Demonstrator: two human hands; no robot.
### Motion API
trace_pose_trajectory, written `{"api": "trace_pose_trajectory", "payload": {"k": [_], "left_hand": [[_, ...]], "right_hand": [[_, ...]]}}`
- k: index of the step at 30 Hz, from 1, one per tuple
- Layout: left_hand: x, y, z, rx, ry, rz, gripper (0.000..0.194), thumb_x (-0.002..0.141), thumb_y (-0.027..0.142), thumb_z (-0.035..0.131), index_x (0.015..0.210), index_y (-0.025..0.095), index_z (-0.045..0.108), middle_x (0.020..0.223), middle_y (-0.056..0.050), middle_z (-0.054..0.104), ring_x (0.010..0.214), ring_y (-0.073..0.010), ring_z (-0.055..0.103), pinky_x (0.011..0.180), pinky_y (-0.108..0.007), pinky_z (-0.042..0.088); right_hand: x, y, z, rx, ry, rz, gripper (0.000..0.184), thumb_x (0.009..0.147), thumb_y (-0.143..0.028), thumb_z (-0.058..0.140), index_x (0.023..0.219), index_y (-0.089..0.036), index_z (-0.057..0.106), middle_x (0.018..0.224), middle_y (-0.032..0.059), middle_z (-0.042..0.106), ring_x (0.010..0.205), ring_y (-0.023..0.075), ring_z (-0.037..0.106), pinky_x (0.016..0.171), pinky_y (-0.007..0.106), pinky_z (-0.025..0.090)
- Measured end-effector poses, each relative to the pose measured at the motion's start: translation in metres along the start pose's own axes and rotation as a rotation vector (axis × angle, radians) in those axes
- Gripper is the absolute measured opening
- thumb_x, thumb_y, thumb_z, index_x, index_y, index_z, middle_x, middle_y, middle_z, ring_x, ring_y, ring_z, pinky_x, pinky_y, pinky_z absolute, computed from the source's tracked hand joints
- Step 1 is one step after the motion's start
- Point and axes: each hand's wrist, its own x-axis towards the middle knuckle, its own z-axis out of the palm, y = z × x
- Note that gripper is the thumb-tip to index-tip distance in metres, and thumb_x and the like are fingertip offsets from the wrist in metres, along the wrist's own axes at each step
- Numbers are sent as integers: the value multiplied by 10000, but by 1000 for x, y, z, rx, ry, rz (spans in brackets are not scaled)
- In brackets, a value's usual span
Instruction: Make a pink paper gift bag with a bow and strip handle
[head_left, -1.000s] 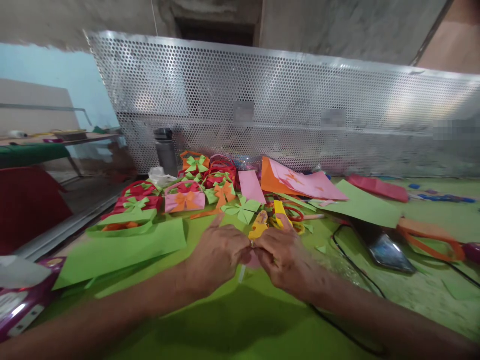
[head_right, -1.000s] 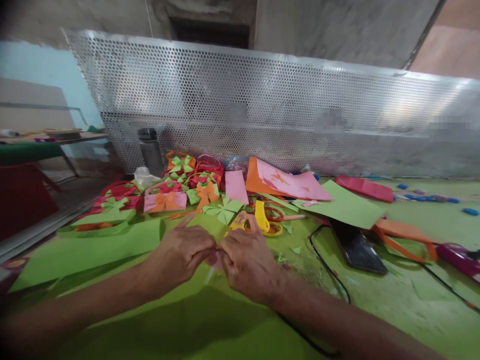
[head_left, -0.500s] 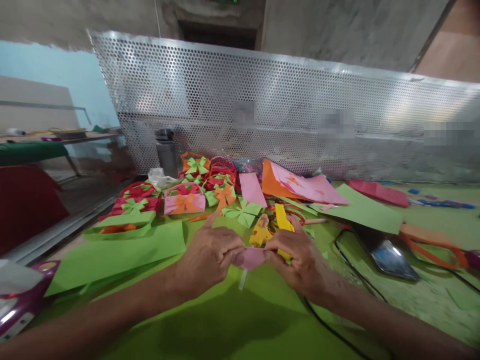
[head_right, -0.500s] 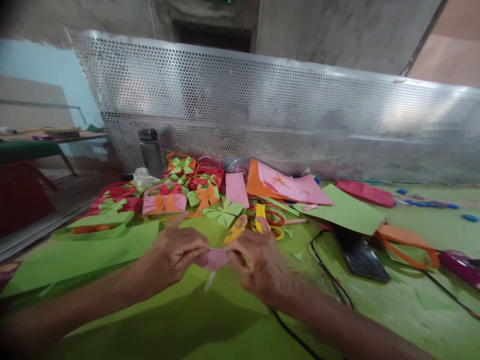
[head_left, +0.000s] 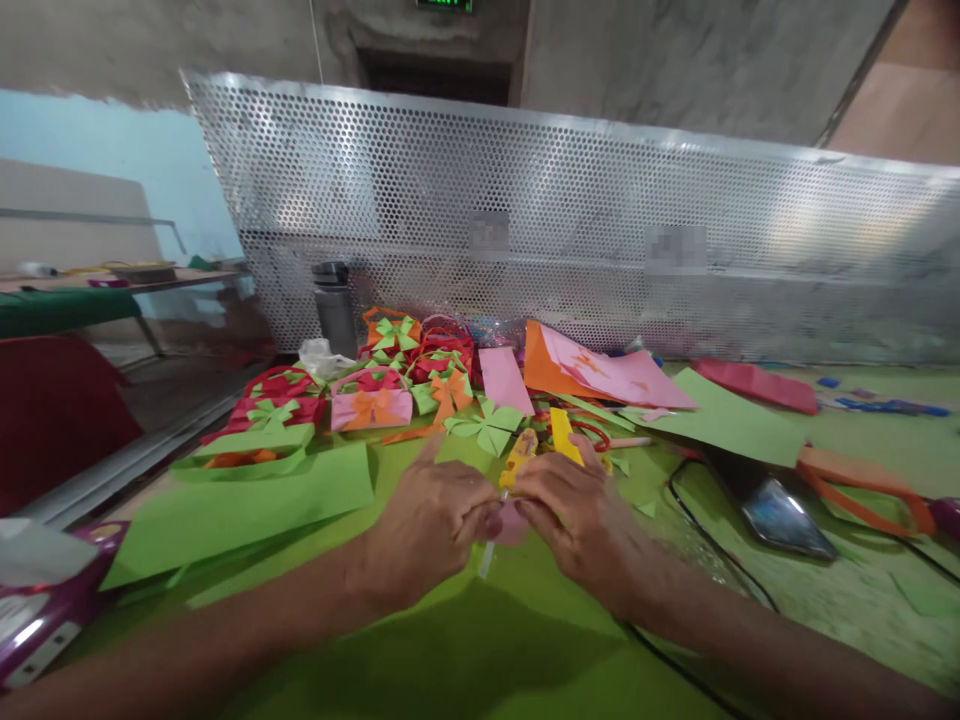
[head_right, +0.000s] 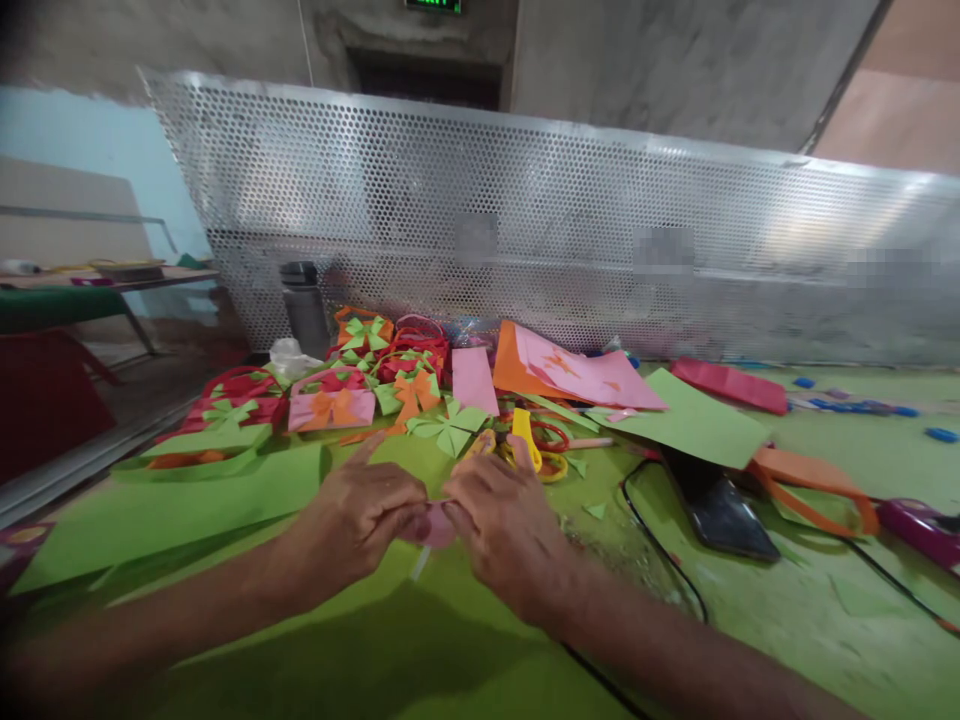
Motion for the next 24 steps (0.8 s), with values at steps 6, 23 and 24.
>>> {"api": "trace_pose_trajectory", "payload": {"k": [6,23,24], "left_hand": [[0,6,-1,-9,-17,3,267,833,111,419,619,179,564,598,47,596,589,-93,545,991,-402,268],[2,2,4,-70,111,-23,205,847,174,449,704,164,594,610,30,608,544,-89,511,941,-381,314],[2,4,3,-75,116,-38,206,843,173,453,693,163,593,591,35,597,531,-86,501,932,-374,322]], "right_hand": [[1,-8,-2,7,-6,-40,167,844,-111,449,755,-182,572,754,8,623,731,135,540,892,367,239],[7,-2,-6,302,-99,375,122,728,-255,627,632,-180,618,588,-25,578,637,139,494,618,255,339],[7,-3,-6,332,-98,400,135,724,-257,626,618,-174,610,579,-25,557,629,136,483,597,248,336]]}}
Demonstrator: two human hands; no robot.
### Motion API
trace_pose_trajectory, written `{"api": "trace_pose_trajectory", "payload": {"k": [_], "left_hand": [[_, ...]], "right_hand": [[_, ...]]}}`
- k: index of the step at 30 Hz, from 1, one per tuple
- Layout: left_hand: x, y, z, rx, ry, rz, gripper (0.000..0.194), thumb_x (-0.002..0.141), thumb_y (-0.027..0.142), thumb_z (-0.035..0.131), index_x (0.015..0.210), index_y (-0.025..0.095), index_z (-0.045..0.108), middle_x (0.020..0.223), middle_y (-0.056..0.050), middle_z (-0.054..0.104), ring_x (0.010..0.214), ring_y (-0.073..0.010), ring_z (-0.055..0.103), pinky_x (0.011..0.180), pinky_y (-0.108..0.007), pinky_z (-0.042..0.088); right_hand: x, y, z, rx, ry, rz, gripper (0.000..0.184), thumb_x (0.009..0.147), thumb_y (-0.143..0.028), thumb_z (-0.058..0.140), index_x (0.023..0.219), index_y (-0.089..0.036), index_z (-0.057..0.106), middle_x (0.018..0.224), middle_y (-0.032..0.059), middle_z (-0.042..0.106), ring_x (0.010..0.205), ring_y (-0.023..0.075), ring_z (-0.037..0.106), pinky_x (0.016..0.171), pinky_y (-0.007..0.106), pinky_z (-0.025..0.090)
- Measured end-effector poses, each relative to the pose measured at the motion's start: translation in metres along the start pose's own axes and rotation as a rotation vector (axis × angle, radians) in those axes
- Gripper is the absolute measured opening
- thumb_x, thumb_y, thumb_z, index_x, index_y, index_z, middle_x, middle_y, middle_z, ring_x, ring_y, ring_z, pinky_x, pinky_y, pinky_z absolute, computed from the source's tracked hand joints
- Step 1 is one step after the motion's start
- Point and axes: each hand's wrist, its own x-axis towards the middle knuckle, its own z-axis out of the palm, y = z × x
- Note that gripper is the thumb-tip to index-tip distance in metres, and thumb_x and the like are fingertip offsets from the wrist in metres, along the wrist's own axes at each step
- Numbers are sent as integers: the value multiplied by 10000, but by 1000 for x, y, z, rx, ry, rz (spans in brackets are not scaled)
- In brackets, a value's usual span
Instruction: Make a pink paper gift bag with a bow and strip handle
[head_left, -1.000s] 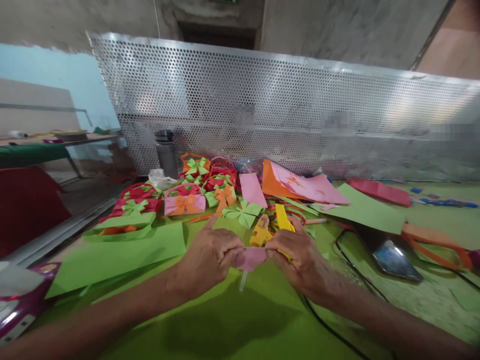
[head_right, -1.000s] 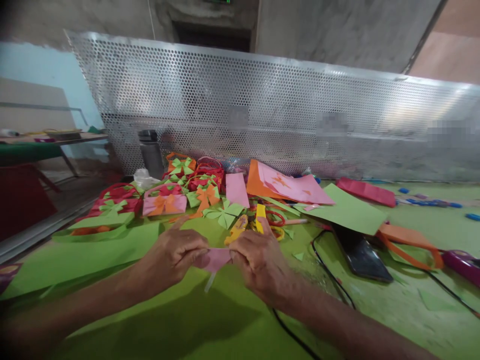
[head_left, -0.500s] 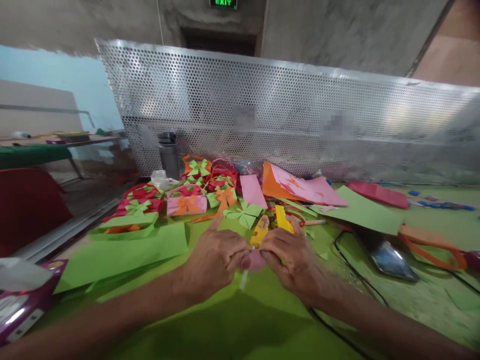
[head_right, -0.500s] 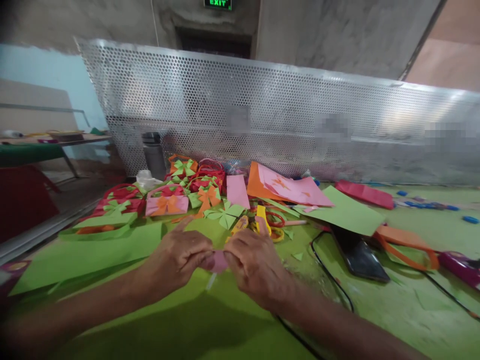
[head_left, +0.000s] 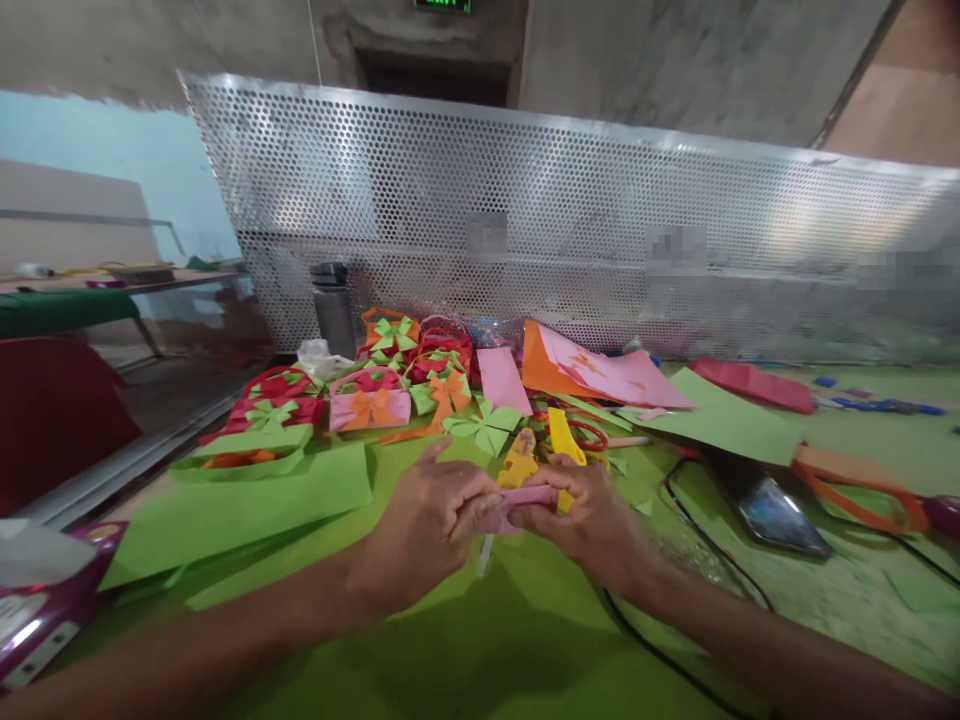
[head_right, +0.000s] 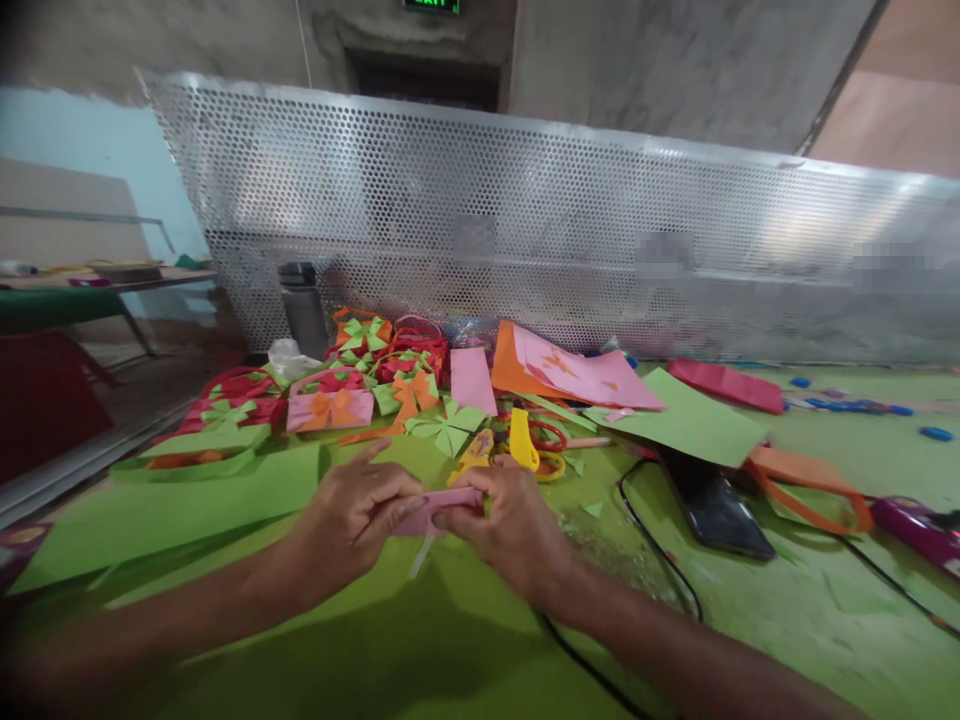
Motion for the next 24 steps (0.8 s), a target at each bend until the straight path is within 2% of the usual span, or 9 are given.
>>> {"api": "trace_pose_trajectory", "payload": {"k": [2,4,6,8,14,17,20,22,24], "left_hand": [[1,2,-2,-17,11,-52,214,833,181,465,662,158,591,558,36,573,522,-88,488,852,-332,373],[2,2,-4,-64,22,-115,222,827,200,473,650,153,598,549,27,557,526,-96,481,671,-255,403],[3,2,-5,-127,20,-164,227,825,210,476,650,146,605,561,18,549,529,-97,474,529,-208,350],[3,1,-5,-173,3,-188,232,825,206,475,643,140,602,557,23,531,515,-87,454,486,-195,314],[2,1,-1,-108,-26,-182,231,813,200,492,615,136,592,534,24,522,504,-88,439,493,-204,304],[0,4,1,-44,-37,-125,239,820,198,490,615,150,601,522,32,537,511,-87,446,668,-255,373],[-1,7,3,-60,-61,-95,235,834,209,484,645,163,616,530,44,563,496,-73,435,832,-321,348],[0,7,3,-77,-79,-113,224,829,217,489,660,170,629,533,46,569,500,-74,439,832,-318,346],[1,5,2,-97,-118,-167,197,804,200,501,671,175,643,514,51,547,502,-79,436,743,-272,367]], "right_hand": [[-1,-1,1,66,6,35,125,711,-250,623,627,-164,591,585,-32,522,599,122,462,562,235,327],[-1,0,2,119,19,49,108,713,-229,600,638,-162,560,582,-45,484,565,105,431,533,224,313],[-1,2,3,144,40,40,132,719,-224,581,616,-165,522,571,-52,444,550,95,399,519,217,299],[-1,3,4,152,57,31,176,719,-227,577,581,-167,485,560,-54,411,541,91,376,508,214,288],[-2,7,9,190,12,62,122,709,-215,586,626,-163,515,565,-55,417,526,85,358,486,207,281],[-3,10,12,228,-44,86,135,708,-265,619,653,-158,558,553,-55,429,509,83,348,466,203,270],[-5,12,15,247,-61,65,176,739,-276,595,616,-152,571,527,-49,423,501,85,345,462,209,266],[-5,10,15,232,-46,51,186,749,-265,582,604,-150,571,520,-48,416,505,87,343,469,215,268],[-6,8,14,211,-24,42,182,759,-258,569,614,-149,573,524,-47,418,509,87,345,473,217,271]]}}
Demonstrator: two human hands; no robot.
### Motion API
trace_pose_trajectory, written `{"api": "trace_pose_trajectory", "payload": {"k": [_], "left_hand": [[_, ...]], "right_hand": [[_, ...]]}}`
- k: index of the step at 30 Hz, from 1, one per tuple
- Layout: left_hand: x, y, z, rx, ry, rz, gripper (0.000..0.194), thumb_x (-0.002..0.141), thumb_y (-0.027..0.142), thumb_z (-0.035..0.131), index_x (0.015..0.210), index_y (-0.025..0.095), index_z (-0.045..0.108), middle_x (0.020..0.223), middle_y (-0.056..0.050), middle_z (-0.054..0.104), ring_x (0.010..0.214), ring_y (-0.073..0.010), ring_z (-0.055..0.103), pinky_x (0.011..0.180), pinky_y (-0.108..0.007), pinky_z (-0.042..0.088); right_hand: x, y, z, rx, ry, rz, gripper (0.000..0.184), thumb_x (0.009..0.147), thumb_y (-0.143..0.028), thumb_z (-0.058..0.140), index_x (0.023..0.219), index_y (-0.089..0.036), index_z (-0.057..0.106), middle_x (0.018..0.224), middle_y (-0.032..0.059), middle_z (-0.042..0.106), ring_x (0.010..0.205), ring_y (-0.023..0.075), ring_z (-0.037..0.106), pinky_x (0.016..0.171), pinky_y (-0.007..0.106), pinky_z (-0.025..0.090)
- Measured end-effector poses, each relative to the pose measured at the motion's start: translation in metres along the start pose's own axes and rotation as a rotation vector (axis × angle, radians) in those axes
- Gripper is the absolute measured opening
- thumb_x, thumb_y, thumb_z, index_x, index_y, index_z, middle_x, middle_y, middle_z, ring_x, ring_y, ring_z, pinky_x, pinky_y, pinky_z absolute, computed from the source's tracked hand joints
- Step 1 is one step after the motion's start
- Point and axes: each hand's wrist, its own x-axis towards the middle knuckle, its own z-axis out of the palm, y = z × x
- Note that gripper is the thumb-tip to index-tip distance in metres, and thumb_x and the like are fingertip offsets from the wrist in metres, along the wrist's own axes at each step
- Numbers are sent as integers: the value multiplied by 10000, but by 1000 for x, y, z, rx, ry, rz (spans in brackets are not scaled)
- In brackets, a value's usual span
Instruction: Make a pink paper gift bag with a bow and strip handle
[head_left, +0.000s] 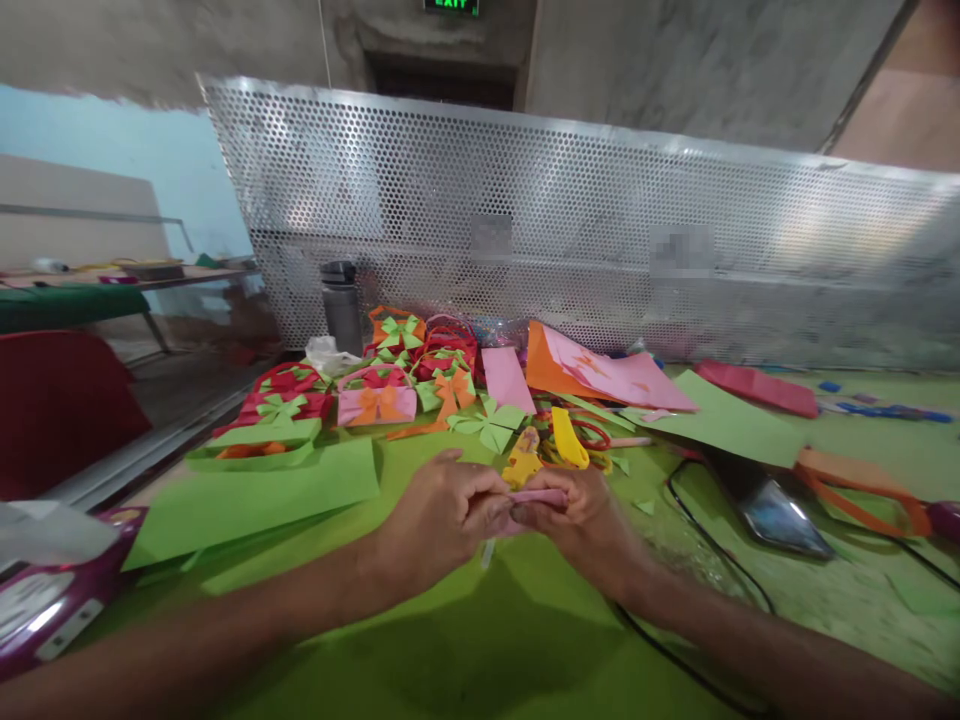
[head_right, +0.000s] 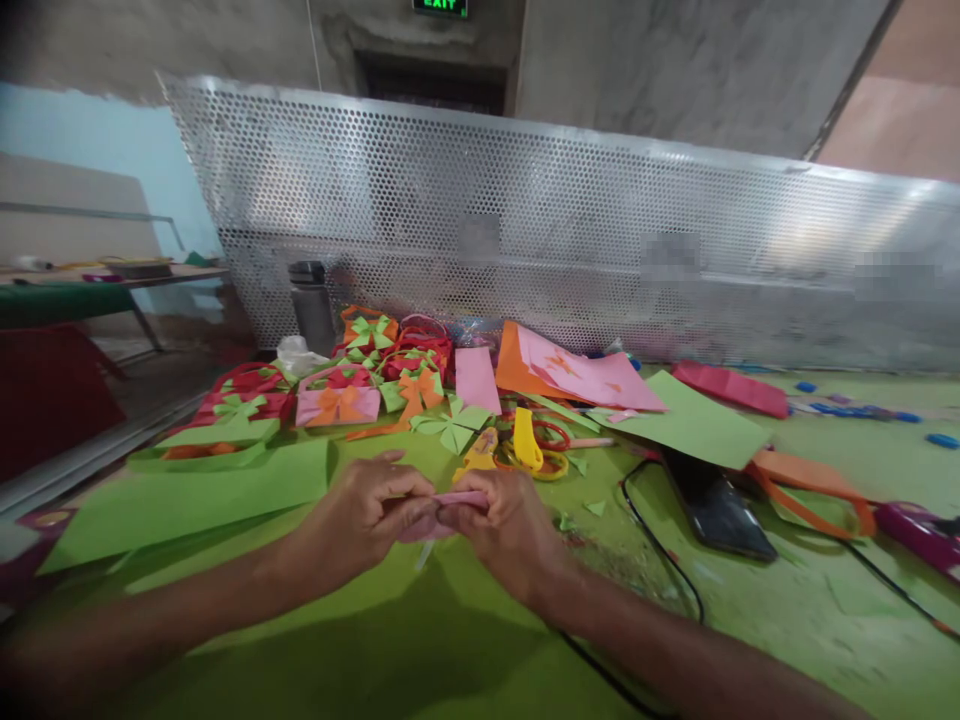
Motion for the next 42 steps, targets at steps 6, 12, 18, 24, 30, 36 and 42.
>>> {"api": "trace_pose_trajectory", "payload": {"k": [6,12,18,24,30,36,42], "left_hand": [[4,-11,-3,-176,-81,-233,200,733,232,540,556,141,563,476,62,395,454,-70,325,432,-196,217],[8,-21,-9,-338,-50,-293,252,717,340,592,582,127,588,504,49,435,477,-75,340,456,-194,255],[9,-26,-5,-456,-18,-258,301,768,338,526,557,126,554,494,54,384,478,-68,304,459,-196,232],[7,-28,10,-808,-18,-408,234,642,324,672,664,112,577,577,27,523,508,-76,419,480,-194,300],[6,-28,12,-861,-35,-417,213,628,283,697,698,94,627,622,-7,611,562,-107,518,544,-223,395],[5,-28,11,-1011,-55,-441,304,759,398,601,872,117,621,758,-52,660,604,-130,616,539,-223,473],[5,-28,15,-1310,-48,-620,357,768,468,571,918,147,522,780,-57,675,470,-153,630,383,-220,466]], "right_hand": [[1,-6,-10,-3,82,-9,148,762,-251,573,653,-152,585,537,-42,487,496,82,394,456,202,288],[6,3,-18,93,144,13,184,744,-327,608,681,-154,594,557,-29,520,502,93,431,445,203,323],[9,8,-17,137,157,22,212,732,-344,618,653,-150,587,544,-28,504,499,91,428,445,205,332],[8,10,-14,228,160,89,262,704,-397,641,663,-144,587,576,-18,518,519,100,447,454,210,343],[7,8,-14,286,90,123,271,702,-411,641,682,-147,579,560,-33,487,491,85,391,438,208,291],[10,11,-12,255,127,58,371,824,-479,451,597,-186,426,531,-55,334,481,82,307,428,211,244],[8,14,-12,236,69,0,327,860,-472,403,739,-181,490,624,-23,466,539,102,435,473,208,354]]}}
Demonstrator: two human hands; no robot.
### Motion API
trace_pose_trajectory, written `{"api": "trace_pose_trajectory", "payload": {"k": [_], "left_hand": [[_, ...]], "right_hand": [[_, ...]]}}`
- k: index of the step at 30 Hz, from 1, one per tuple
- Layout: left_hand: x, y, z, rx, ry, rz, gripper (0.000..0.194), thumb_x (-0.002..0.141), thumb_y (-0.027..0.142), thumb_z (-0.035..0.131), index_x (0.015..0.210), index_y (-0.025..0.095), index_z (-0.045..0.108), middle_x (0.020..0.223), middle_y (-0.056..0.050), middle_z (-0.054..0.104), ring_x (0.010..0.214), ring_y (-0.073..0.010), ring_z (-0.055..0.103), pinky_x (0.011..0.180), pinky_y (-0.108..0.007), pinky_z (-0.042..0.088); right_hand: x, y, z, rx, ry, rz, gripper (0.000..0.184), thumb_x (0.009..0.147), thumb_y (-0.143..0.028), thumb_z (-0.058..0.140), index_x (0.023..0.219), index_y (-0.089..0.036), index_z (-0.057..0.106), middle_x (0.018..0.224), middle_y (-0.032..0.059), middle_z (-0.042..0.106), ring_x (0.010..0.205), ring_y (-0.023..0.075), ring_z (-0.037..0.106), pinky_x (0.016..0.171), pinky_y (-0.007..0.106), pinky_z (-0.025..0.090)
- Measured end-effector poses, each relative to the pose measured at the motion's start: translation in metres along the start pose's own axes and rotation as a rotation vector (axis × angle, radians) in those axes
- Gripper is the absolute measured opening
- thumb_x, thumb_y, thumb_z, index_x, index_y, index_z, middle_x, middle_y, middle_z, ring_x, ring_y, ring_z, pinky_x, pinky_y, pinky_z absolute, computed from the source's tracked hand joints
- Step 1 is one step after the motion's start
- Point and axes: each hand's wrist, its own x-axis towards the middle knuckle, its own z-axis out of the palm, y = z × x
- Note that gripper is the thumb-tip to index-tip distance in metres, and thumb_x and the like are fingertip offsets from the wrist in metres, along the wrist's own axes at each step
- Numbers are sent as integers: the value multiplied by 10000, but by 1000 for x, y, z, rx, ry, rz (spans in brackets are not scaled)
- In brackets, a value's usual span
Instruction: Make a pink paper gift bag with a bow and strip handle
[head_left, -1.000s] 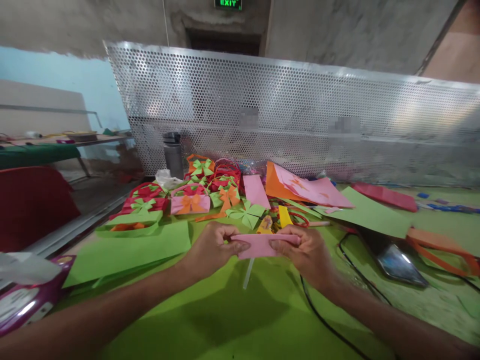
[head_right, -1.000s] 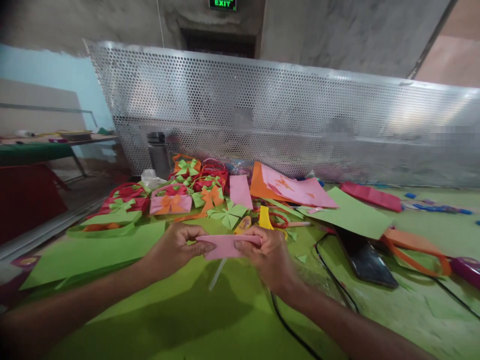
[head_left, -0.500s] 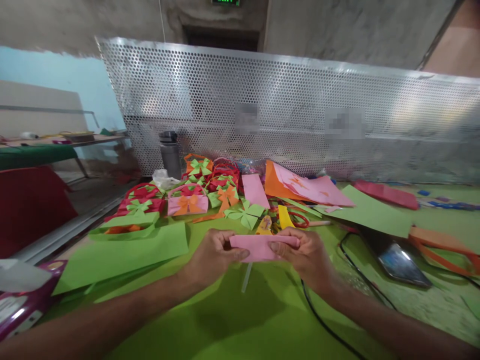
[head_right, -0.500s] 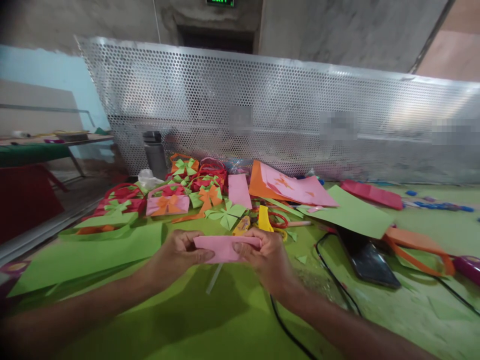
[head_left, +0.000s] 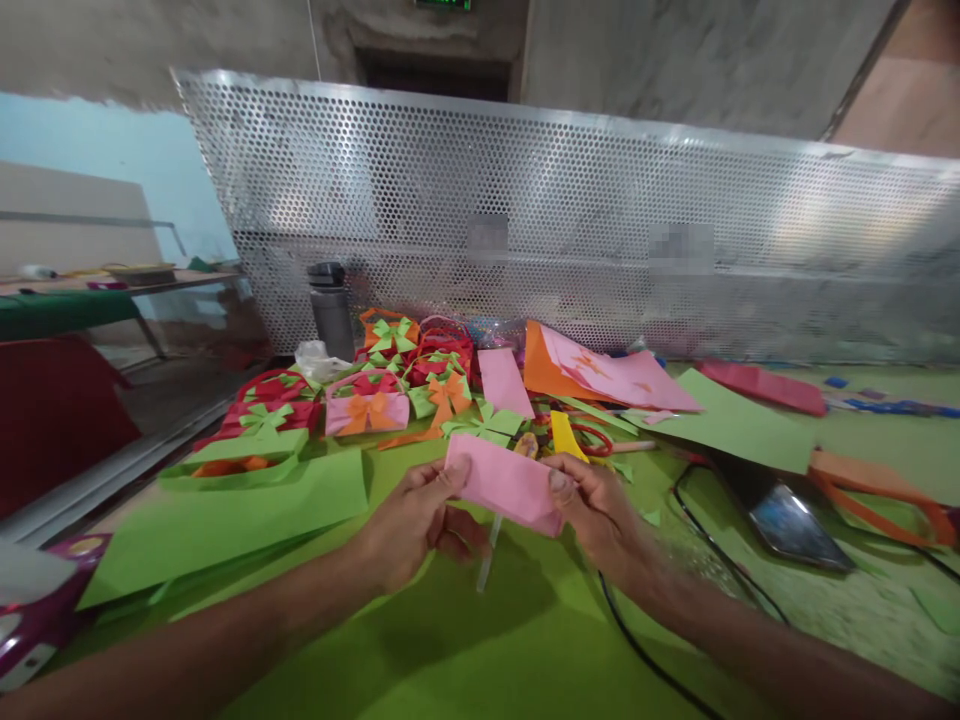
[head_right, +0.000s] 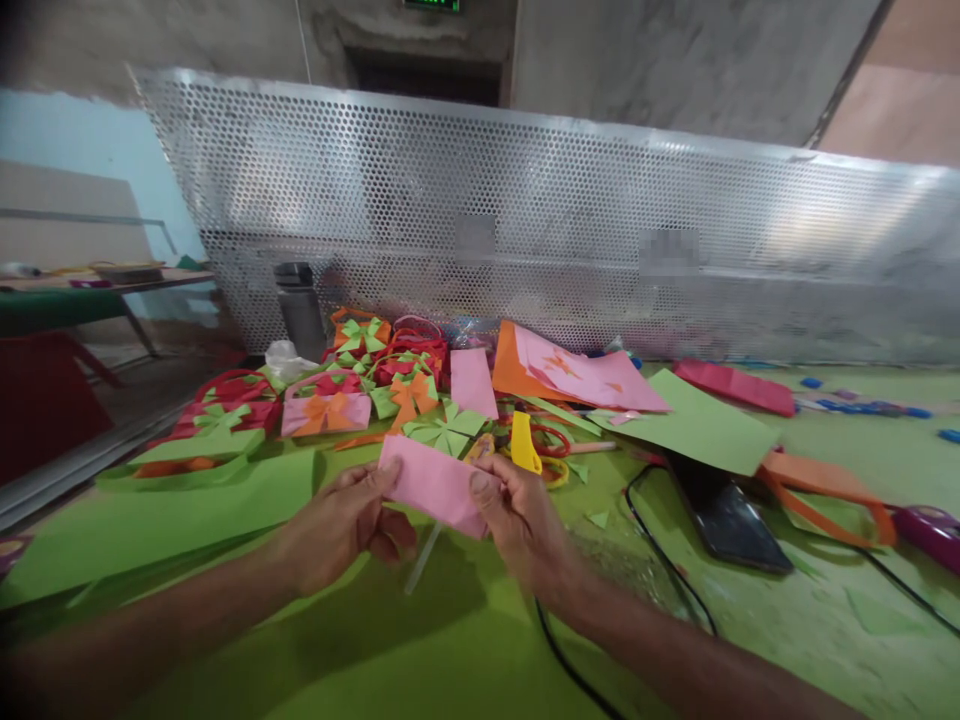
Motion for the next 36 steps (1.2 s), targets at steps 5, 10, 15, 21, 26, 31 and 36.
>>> {"api": "trace_pose_trajectory", "payload": {"k": [5,10,15,21,26,31,36], "left_hand": [[-2,11,0,-68,31,33,247,858,348,488,793,117,546,585,-7,643,469,-106,594,423,-173,459],[-2,20,4,-84,47,68,223,872,329,470,793,131,538,566,-5,637,482,-107,580,464,-190,472],[1,26,5,-128,25,80,241,873,344,468,876,119,555,680,-39,672,548,-123,603,551,-237,506],[4,22,-5,-205,76,111,236,838,352,522,839,120,565,671,-44,654,550,-133,598,552,-259,513],[5,16,-16,-250,49,42,303,853,436,463,867,150,564,718,-32,659,577,-132,598,573,-256,502],[11,18,-20,-327,45,-41,383,883,478,344,960,153,533,836,-62,684,646,-167,637,572,-272,494],[16,13,-26,-315,59,-55,347,842,450,436,949,142,556,853,-93,685,710,-207,648,599,-297,505]], "right_hand": [[-1,-2,-2,63,-76,10,563,719,-328,660,1198,-180,402,1036,95,610,878,193,602,743,308,479],[2,-11,-3,-120,22,-24,492,713,-187,618,1180,-217,468,1134,71,592,933,184,597,804,327,469],[18,-21,-5,-221,65,-89,461,714,-166,573,1170,-202,512,1116,71,617,923,195,601,795,330,473],[38,-24,-4,-420,18,-233,375,727,-169,564,1101,-177,579,1077,66,653,958,206,599,834,326,452],[42,-9,-1,-477,-20,-198,310,772,-255,561,1065,-167,607,1000,85,677,912,221,616,773,311,467],[40,0,-4,-455,-82,-203,206,843,-292,480,927,-180,631,836,52,665,755,181,596,678,266,447],[40,6,-3,-360,-73,-104,352,872,-376,414,594,-178,500,555,-20,439,522,114,411,485,222,332]]}}
